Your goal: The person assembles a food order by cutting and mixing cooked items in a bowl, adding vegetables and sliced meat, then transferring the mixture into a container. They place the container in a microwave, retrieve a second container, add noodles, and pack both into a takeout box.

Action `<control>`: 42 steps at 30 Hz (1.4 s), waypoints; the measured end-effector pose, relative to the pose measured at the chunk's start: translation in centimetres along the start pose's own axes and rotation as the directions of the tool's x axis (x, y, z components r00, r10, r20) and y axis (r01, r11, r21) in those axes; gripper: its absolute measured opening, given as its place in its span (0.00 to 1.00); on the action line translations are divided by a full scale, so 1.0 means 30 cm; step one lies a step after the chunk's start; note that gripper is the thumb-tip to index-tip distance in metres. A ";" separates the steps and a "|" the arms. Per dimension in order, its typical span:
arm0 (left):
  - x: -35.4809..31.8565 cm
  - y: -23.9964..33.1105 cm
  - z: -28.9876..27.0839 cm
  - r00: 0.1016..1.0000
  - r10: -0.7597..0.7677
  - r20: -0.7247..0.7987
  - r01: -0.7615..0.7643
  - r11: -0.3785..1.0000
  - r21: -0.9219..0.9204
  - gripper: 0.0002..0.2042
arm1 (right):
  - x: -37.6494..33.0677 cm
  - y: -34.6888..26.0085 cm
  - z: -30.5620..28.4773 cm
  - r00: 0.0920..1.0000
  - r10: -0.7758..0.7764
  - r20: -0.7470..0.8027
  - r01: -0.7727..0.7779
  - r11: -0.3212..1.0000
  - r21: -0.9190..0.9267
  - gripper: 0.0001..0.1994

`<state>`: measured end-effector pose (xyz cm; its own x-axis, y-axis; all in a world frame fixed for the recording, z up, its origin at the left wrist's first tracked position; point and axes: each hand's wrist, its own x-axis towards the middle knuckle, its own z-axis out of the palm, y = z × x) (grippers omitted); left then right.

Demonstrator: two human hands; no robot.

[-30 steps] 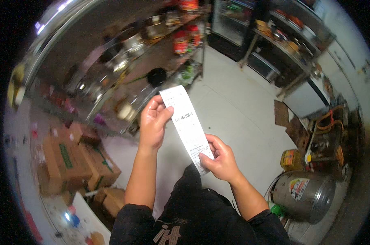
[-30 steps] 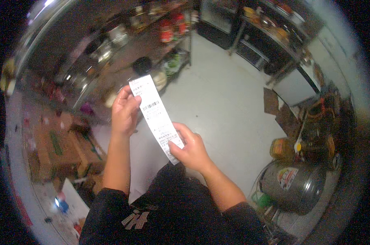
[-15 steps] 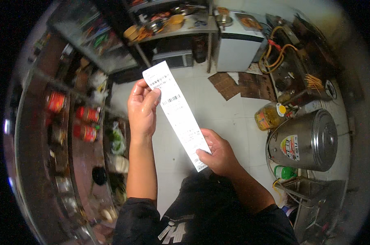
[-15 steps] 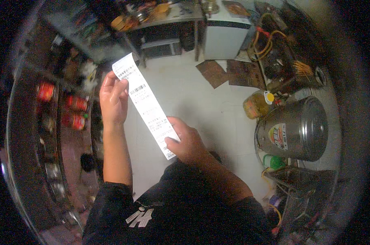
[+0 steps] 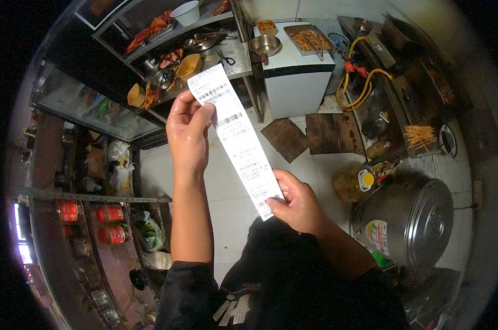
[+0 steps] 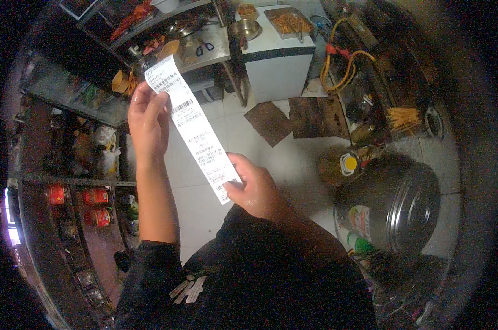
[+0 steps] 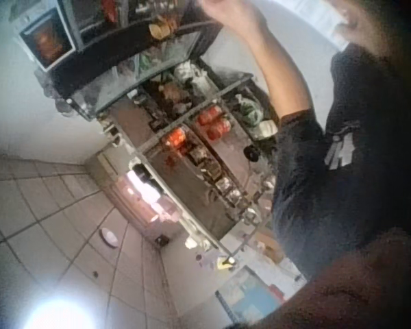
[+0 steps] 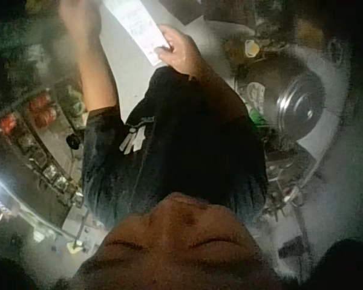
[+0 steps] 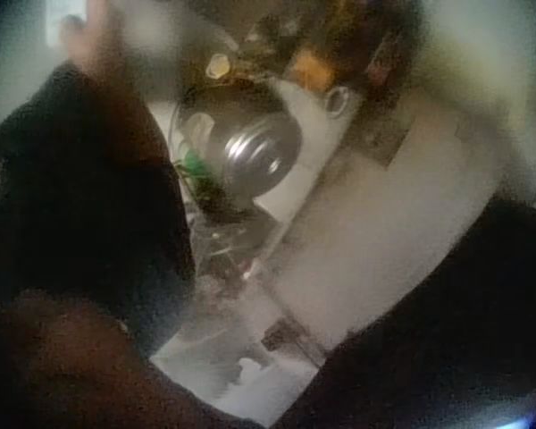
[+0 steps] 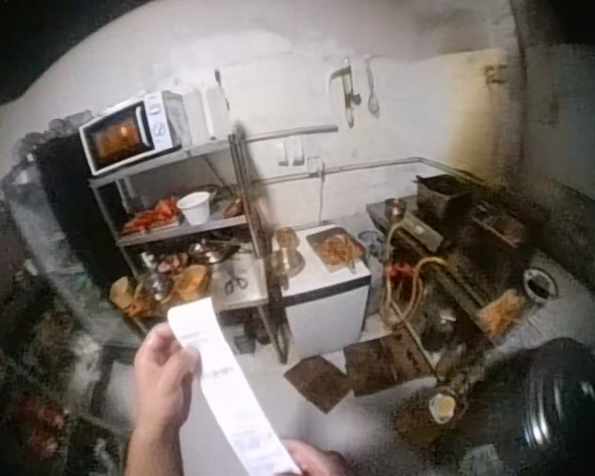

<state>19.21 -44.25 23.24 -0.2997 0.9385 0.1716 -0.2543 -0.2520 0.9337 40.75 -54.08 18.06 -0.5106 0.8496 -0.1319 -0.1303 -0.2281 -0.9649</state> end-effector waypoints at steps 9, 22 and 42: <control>0.450 -0.225 0.287 1.000 0.014 0.012 -0.014 1.000 0.023 0.12 | 0.363 -0.061 -0.429 1.000 -0.024 0.000 0.024 0.999 -0.023 0.25; 1.099 -0.653 0.530 0.986 0.000 0.168 0.011 0.998 -0.065 0.10 | 1.206 -0.241 -0.908 0.817 -0.469 -0.337 0.282 0.833 -0.477 0.11; 1.712 -0.754 0.812 0.754 0.653 0.065 -0.545 0.569 0.616 0.18 | 1.763 -0.408 -1.527 0.938 -0.338 -0.075 0.271 0.853 -0.447 0.04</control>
<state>31.95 15.41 18.59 -0.3325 0.5587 0.7598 0.5850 -0.5097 0.6309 54.27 15.44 12.49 -0.3715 0.9098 0.1851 0.1301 0.2484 -0.9599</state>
